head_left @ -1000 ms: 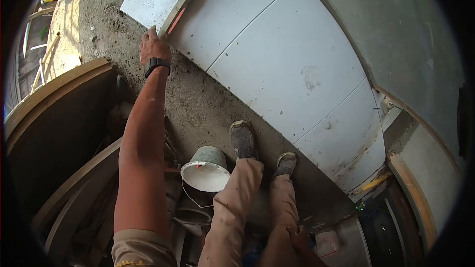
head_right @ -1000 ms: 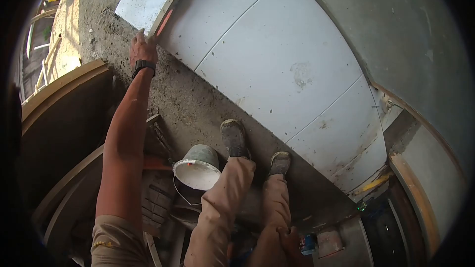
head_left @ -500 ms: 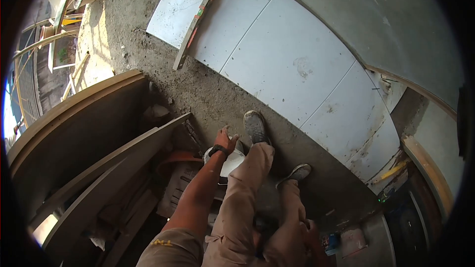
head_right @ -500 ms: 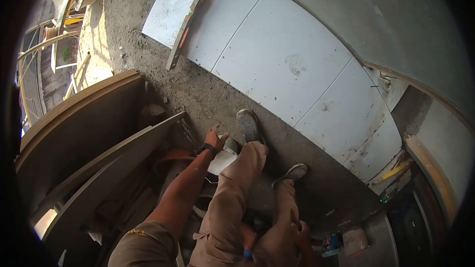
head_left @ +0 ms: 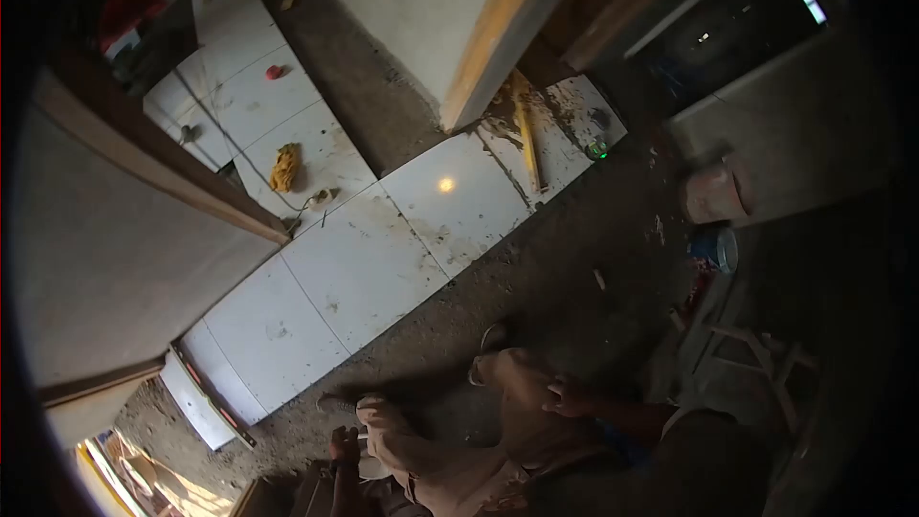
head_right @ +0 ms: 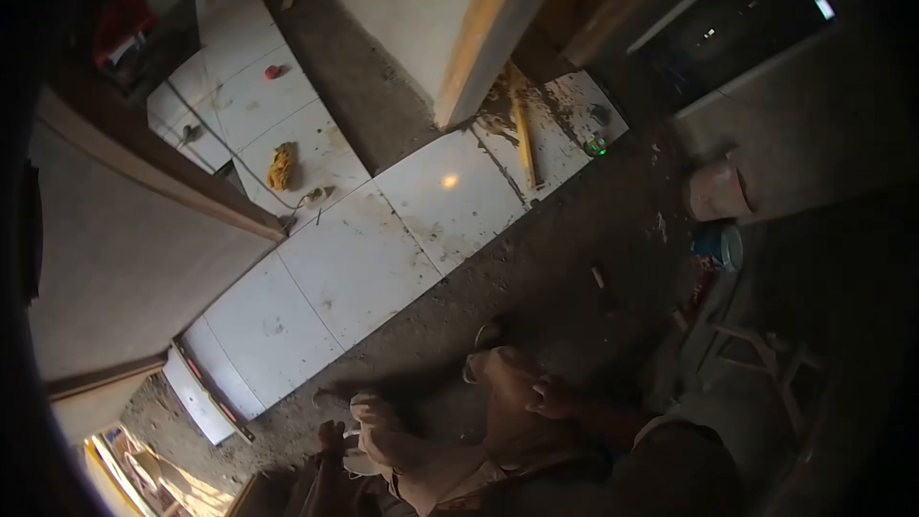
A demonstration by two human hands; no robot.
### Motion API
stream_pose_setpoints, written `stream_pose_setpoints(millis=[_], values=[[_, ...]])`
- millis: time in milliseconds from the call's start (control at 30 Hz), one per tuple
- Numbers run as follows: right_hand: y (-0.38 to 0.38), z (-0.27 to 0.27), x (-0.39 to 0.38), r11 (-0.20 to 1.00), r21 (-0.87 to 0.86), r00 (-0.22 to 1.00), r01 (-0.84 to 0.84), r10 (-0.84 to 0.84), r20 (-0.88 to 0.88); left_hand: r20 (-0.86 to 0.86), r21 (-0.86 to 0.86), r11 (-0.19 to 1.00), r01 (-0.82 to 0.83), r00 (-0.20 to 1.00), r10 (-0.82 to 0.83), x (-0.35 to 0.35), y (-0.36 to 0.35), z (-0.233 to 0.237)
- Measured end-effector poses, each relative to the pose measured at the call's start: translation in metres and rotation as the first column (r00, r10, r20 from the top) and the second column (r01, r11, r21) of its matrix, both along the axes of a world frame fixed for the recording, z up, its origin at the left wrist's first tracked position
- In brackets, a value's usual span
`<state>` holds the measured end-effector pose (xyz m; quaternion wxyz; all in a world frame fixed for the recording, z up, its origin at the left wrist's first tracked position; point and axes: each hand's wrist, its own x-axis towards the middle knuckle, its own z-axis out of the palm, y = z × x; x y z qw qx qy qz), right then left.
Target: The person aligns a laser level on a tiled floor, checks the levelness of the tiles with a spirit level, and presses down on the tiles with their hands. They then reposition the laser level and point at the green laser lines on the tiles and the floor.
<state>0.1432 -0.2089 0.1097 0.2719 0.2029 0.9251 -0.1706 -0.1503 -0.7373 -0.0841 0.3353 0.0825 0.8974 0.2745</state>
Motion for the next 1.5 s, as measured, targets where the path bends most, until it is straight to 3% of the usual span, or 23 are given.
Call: stream_pose_setpoints(millis=[33, 67, 133, 167, 233, 300, 433, 533, 567, 633, 667, 700, 767, 800, 867, 1000, 1100, 1133, 1167, 1333, 1367, 1433, 1500], values=[[0.008, -0.001, 0.01, 0.994, 0.008, 0.993, 0.111, -0.11, -0.034, 0.164, -0.199, 0.965, -0.174, 0.964, 0.207, -0.005, 0.056, 0.069], [0.029, 0.003, 0.016, 0.956, -0.186, 0.974, 0.226, -0.222, 0.038, 0.177, -0.342, 0.933, -0.109, 0.968, 0.178, -0.002, 0.09, 0.095], [0.059, 0.013, 0.038, 0.863, -0.376, 0.94, 0.339, -0.324, 0.105, 0.347, -0.271, 0.959, 0.08, 0.938, 0.02, 0.005, 0.146, 0.114], [0.067, 0.016, 0.053, 0.8, -0.415, 0.901, 0.433, -0.398, 0.173, 0.522, -0.267, 0.952, -0.152, 0.807, 0.276, 0.014, 0.187, 0.149], [0.091, 0.034, 0.073, 0.725, -0.45, 0.853, 0.521, -0.463, 0.242, 0.377, -0.213, 0.977, 0.015, 0.924, 0.068, 0.027, 0.223, 0.111], [0.111, 0.087, 0.076, 0.608, -0.381, 0.715, 0.697, -0.542, 0.442, 0.27, -0.1, 0.987, 0.123, 0.959, -0.092, 0.029, 0.298, 0.139], [0.147, 0.078, 0.127, 0.567, -0.497, 0.752, 0.657, -0.543, 0.374, 0.216, 0.207, 0.973, 0.1, 0.965, -0.146, 0.042, 0.497, 0.231], [0.183, 0.075, 0.141, 0.593, -0.456, 0.747, 0.664, -0.563, 0.354, 0.229, 0.366, 0.871, 0.327, 0.876, -0.425, 0.06, 0.588, 0.235], [0.189, 0.056, 0.155, 0.715, -0.483, 0.856, 0.506, -0.487, 0.175, 0.242, 0.366, 0.876, 0.316, 0.876, -0.417, 0.065, 0.607, 0.223], [0.234, 0.049, 0.164, 0.82, -0.477, 0.934, 0.316, -0.357, 0.003, -0.219, 0.447, 0.323, 0.834, 0.452, -0.864, 0.073, 0.656, 0.185], [0.258, 0.055, 0.158, 0.786, -0.494, 0.905, 0.371, -0.426, 0.002, -0.309, 0.26, 0.103, 0.96, 0.184, -0.933, 0.083, 0.693, 0.185], [0.284, 0.061, 0.153, 0.744, -0.513, 0.869, 0.428, -0.495, 0.007, -0.297, 0.27, 0.122, 0.955, 0.203, -0.933, 0.09, 0.723, 0.189], [0.329, 0.019, 0.18, 0.742, -0.451, 0.859, 0.497, -0.495, 0.132, -0.133, -0.006, -0.063, 0.998, -0.063, -0.989, 0.086, 0.823, 0.27], [0.323, 0.001, 0.205, 0.72, -0.388, 0.818, 0.575, -0.519, 0.249, -0.093, 0.014, -0.058, 0.998, -0.056, -0.994, 0.094, 0.829, 0.261], [0.389, 0.07, 0.179, 0.636, -0.413, 0.752, 0.652, -0.609, 0.252, -0.088, 0.082, 0.195, 0.977, 0.202, -0.975, 0.1, 0.857, 0.221], [0.489, 0.138, 0.146, 0.573, -0.271, 0.631, 0.773, -0.738, 0.239, -0.19, 0.156, 0.2, 0.967, 0.228, -0.955, 0.107, 0.909, 0.201], [0.564, 0.145, 0.17, 0.61, -0.363, 0.703, 0.705, -0.67, 0.239, 0.08, 0.132, 0.119, 0.984, 0.109, -0.991, 0.11, 0.965, 0.226], [0.593, 0.148, 0.177, 0.617, -0.361, 0.708, 0.7, -0.665, 0.237, 0.162, 0.158, 0.291, 0.944, 0.266, -0.95, 0.113, 0.981, 0.239], [0.626, 0.154, 0.182, 0.614, -0.417, 0.741, 0.67, -0.591, 0.318, 0.247, 0.171, 0.459, 0.872, 0.413, -0.877, 0.116, 0.997, 0.252], [0.783, 0.142, 0.187, 0.624, -0.604, 0.857, 0.496, -0.237, 0.459, 0.279, 0.421, 0.611, 0.671, 0.545, -0.791, 0.138, 1.081, 0.293], [0.813, 0.121, 0.199, 0.625, -0.713, 0.937, 0.318, -0.093, 0.336, 0.278, 0.499, 0.624, 0.601, 0.572, -0.772, 0.153, 1.096, 0.282], [0.903, 0.054, 0.205, 0.594, -0.799, 0.979, 0.098, 0.089, 0.186, 0.409, 0.339, 0.5, 0.797, 0.353, -0.841, 0.208, 1.106, 0.228], [0.957, -0.007, 0.213, 0.412, -0.911, 0.948, -0.002, 0.29, 0.129, 0.543, 0.368, 0.556, 0.745, 0.313, -0.779, 0.212, 1.167, 0.23]])
